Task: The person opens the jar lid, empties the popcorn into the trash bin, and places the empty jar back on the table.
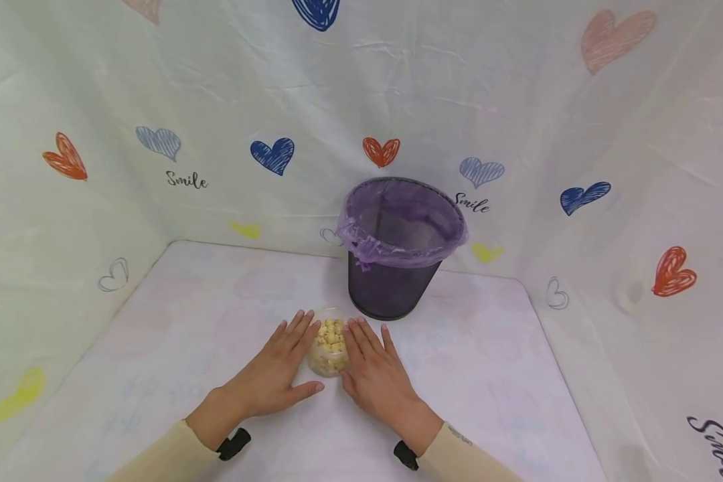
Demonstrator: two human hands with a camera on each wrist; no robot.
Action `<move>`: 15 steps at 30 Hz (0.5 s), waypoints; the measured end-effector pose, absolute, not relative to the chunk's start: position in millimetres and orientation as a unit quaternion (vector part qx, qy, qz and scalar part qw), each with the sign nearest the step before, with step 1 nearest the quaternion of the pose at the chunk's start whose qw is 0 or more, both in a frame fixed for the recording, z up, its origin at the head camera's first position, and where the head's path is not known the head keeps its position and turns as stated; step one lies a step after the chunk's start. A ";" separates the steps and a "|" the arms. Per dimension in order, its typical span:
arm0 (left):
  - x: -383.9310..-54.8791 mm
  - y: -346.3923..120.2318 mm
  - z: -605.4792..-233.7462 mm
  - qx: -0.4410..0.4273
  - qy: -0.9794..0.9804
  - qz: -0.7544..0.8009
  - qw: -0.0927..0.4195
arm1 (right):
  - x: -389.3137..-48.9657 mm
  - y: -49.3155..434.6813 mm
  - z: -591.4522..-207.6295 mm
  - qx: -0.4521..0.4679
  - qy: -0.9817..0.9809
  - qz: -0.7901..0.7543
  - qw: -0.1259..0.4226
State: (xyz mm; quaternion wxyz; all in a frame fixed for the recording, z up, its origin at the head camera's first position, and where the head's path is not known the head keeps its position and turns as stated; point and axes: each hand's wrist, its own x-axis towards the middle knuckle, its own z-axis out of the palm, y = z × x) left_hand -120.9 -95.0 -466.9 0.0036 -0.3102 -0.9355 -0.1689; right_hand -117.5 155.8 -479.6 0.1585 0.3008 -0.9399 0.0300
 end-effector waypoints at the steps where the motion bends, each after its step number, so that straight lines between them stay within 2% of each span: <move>1: -121.2 -94.3 -468.3 -0.303 -0.937 -0.172 0.008 | -116.5 157.8 -480.2 0.300 -0.940 0.033 0.160; 10: -130.3 -82.9 -483.1 -0.272 -0.944 -0.184 0.032 | -111.8 173.5 -485.6 0.292 -0.941 0.039 0.167; 15: -137.6 -68.4 -489.9 -0.284 -0.938 -0.183 0.076 | -108.2 186.2 -487.0 0.293 -0.936 0.057 0.186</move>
